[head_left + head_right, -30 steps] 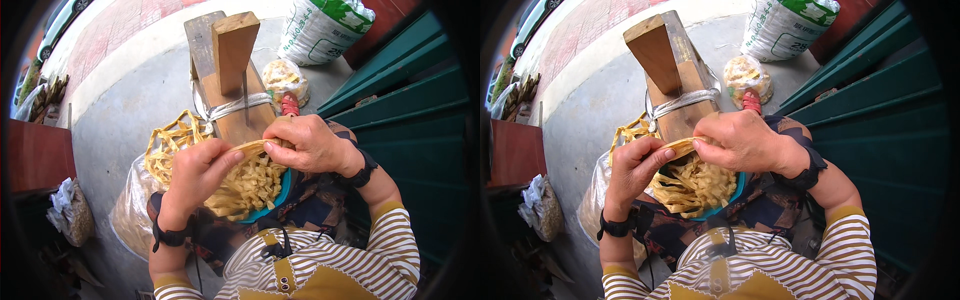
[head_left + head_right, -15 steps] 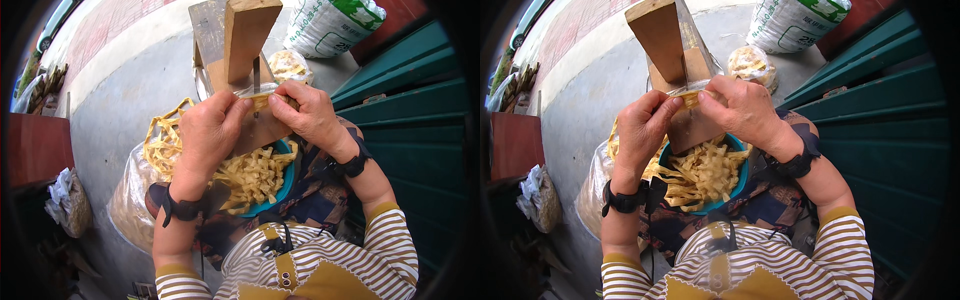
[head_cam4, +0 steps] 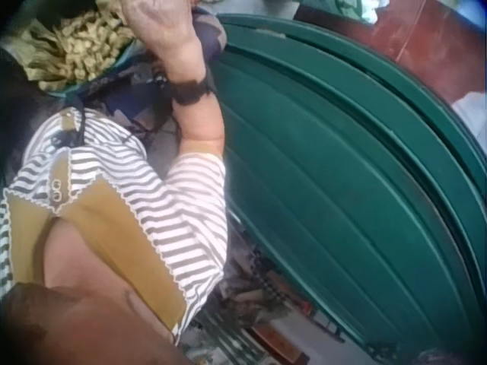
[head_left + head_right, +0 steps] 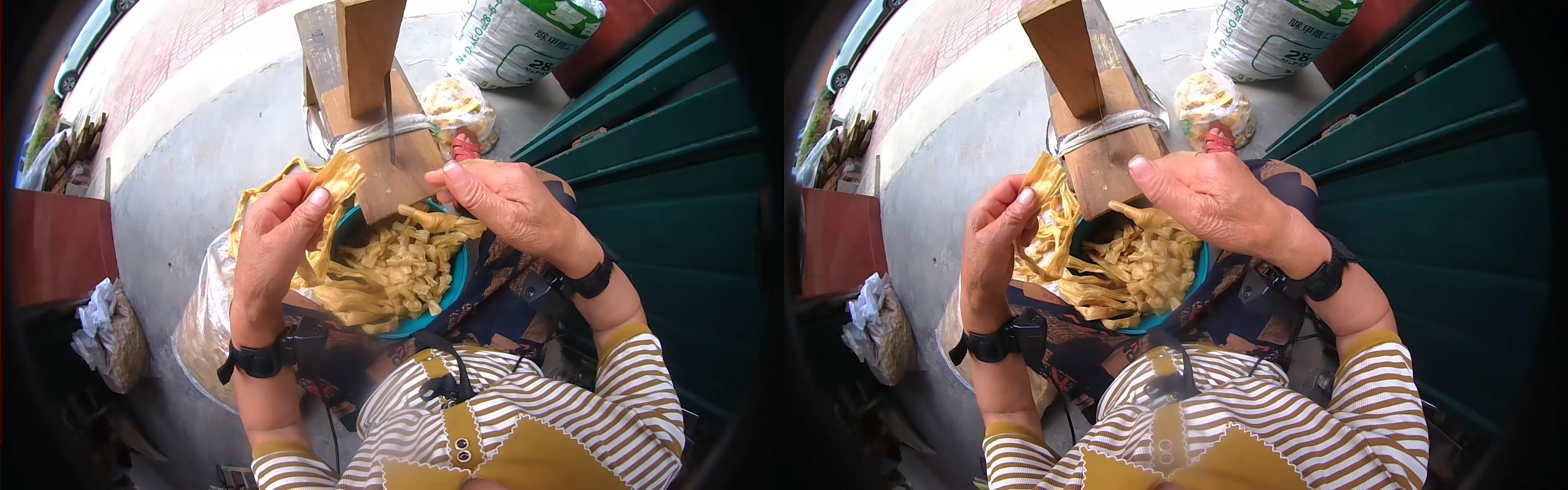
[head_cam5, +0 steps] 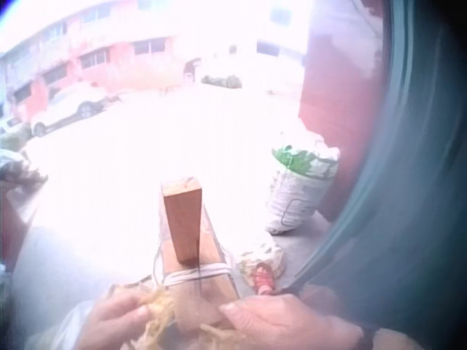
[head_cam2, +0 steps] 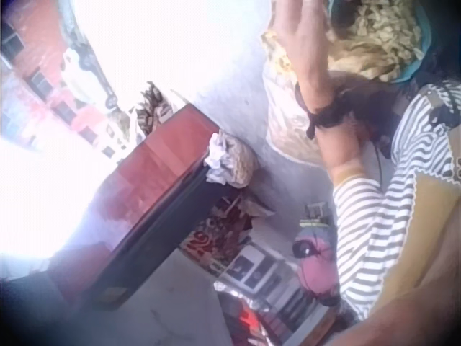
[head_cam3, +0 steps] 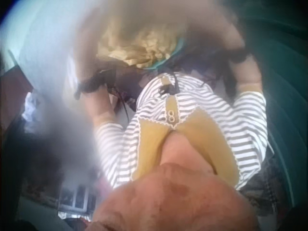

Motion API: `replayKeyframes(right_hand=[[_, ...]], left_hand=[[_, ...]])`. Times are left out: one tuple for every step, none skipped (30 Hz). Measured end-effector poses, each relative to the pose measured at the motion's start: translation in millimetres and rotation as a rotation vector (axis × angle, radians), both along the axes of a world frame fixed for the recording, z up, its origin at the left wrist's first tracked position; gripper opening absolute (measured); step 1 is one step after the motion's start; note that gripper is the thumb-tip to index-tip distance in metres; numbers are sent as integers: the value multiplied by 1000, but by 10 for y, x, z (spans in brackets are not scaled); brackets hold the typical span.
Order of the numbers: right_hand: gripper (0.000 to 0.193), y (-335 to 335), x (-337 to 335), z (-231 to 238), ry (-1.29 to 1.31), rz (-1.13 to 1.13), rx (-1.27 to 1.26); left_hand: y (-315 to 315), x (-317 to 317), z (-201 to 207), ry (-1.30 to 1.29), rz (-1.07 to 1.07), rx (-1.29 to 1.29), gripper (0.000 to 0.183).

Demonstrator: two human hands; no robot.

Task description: The person knots long strips of dried bean curd by hand and places the finished knots into a blue bowl.

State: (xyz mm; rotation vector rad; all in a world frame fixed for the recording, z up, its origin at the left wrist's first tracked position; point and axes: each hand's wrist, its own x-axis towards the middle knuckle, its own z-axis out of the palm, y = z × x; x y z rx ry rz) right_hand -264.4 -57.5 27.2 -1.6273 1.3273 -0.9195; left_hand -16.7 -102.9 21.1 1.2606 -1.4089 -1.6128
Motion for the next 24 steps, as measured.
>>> replayKeyframes(right_hand=[[35, 36, -30, 114, 231, 42, -125], [29, 88, 22, 172, 154, -14, -193], [28, 101, 31, 186, 90, 22, -260], [28, 145, 96, 195, -17, 48, -235], [28, 161, 178, 220, -70, 58, -226], [28, 175, 256, 235, -123, 71, -214], [28, 183, 331, 250, -188, 34, -218], [28, 198, 362, 271, -253, -5, -227], [28, 220, 351, 290, -255, -9, -226], [29, 232, 323, 307, -335, -20, -184], [30, 221, 276, 318, -417, -29, -146], [32, 189, 213, 316, -618, -41, -91], [34, 155, 122, 318, -665, -110, -99], [30, 136, -22, 319, -787, -69, -80], [27, 131, -98, 332, -915, -17, -57], [27, 171, -61, 370, -838, 12, -33], [27, 207, -40, 405, -837, 11, -33], [27, 241, -20, 446, -910, 72, -7], [27, 292, 12, 472, -982, 133, 20], [27, 386, 112, 523, -868, 177, -14], [28, 471, 185, 533, -751, 209, -52], [28, 548, 262, 537, -640, 243, -93], [26, 625, 282, 528, -518, 345, -113], [24, 692, 309, 483, -397, 445, -139]], left_hand=[[62, -2, 50, 49, -38, -10, 27], [123, -21, 135, 88, -39, -13, 23], [189, -78, 217, 87, -42, 1, 23], [252, -146, 307, 86, -60, -44, 21], [295, -202, 385, 88, -77, -96, 19], [328, -239, 421, 120, -110, -135, 18], [366, -257, 458, 120, -111, -130, 18], [390, -276, 507, 110, -106, -149, 20], [410, -284, 555, 101, -101, -169, 21], [433, -256, 603, 51, -119, -123, 20], [476, -243, 664, 47, -122, -126, 20], [547, -222, 708, 131, -93, -64, 19], [627, -194, 726, 215, -64, -2, 19], [644, -70, 634, 251, -179, -147, 25], [681, 79, 569, 296, -280, -298, 30], [712, 226, 486, 353, -373, -436, 35], [696, 246, 499, 277, -406, -315, 37], [664, 238, 520, 200, -440, -197, 40], [709, 190, 576, 11, -274, 121, 40], [667, 177, 403, 99, -269, 70, 51], [663, 119, 277, 193, -211, 171, 56], [646, 98, 266, 210, -276, 178, 51], [617, 26, 329, 232, -347, 182, 47], [584, -51, 345, 98, -445, -61, 36]])
